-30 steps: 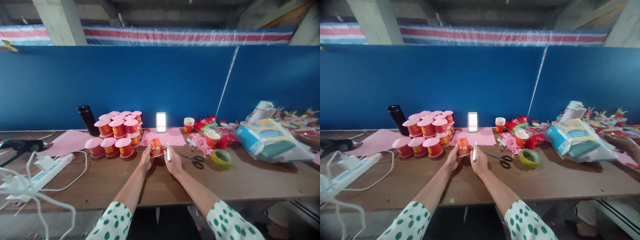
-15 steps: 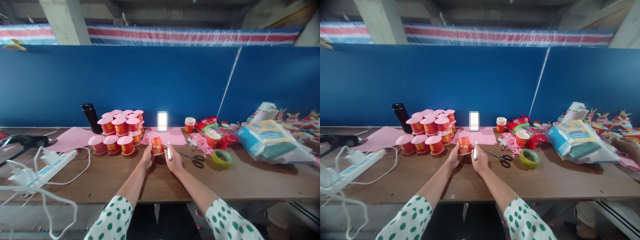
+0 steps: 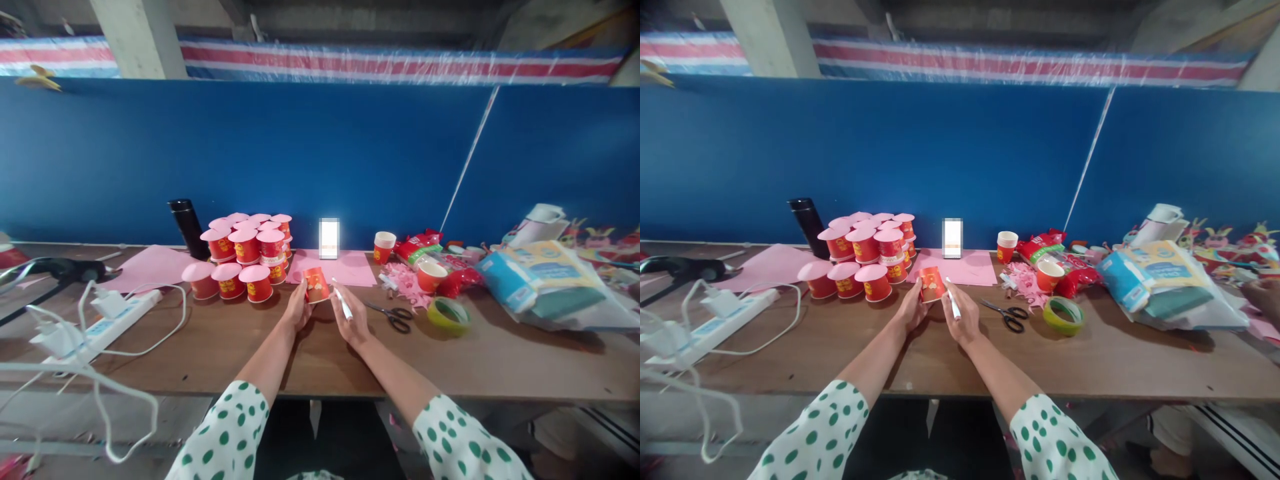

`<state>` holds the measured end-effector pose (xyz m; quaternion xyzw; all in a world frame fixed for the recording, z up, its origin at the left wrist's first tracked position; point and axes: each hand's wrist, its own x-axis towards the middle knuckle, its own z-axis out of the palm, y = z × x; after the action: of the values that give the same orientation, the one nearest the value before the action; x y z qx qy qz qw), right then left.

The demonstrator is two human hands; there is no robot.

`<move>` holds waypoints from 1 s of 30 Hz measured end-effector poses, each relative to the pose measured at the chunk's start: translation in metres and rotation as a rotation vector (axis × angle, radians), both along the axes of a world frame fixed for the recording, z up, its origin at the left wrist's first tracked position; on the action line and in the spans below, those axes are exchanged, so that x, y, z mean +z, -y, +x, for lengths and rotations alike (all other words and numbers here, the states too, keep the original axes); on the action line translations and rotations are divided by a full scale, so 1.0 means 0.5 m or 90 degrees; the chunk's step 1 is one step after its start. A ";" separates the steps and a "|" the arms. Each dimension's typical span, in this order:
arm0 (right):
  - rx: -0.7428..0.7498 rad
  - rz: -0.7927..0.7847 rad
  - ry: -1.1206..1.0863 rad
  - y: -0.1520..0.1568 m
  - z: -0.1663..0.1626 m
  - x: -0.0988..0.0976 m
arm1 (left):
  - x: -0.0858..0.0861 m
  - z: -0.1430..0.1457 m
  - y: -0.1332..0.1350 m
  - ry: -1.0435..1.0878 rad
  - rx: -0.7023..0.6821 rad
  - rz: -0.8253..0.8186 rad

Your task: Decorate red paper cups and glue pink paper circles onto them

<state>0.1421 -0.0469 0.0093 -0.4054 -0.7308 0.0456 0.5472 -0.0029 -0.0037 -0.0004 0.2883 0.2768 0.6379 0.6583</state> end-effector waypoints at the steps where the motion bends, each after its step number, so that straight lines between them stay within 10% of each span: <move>1: 0.020 0.020 -0.004 0.003 0.002 0.002 | 0.002 0.000 0.002 0.000 0.001 0.000; 30: 0.061 -0.092 -0.220 0.010 0.000 0.006 | 0.012 0.011 0.011 -0.023 0.034 0.011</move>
<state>0.1423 -0.0518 0.0124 -0.3947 -0.6394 0.1927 0.6311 0.0027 -0.0094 0.0057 0.2976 0.2910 0.6524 0.6334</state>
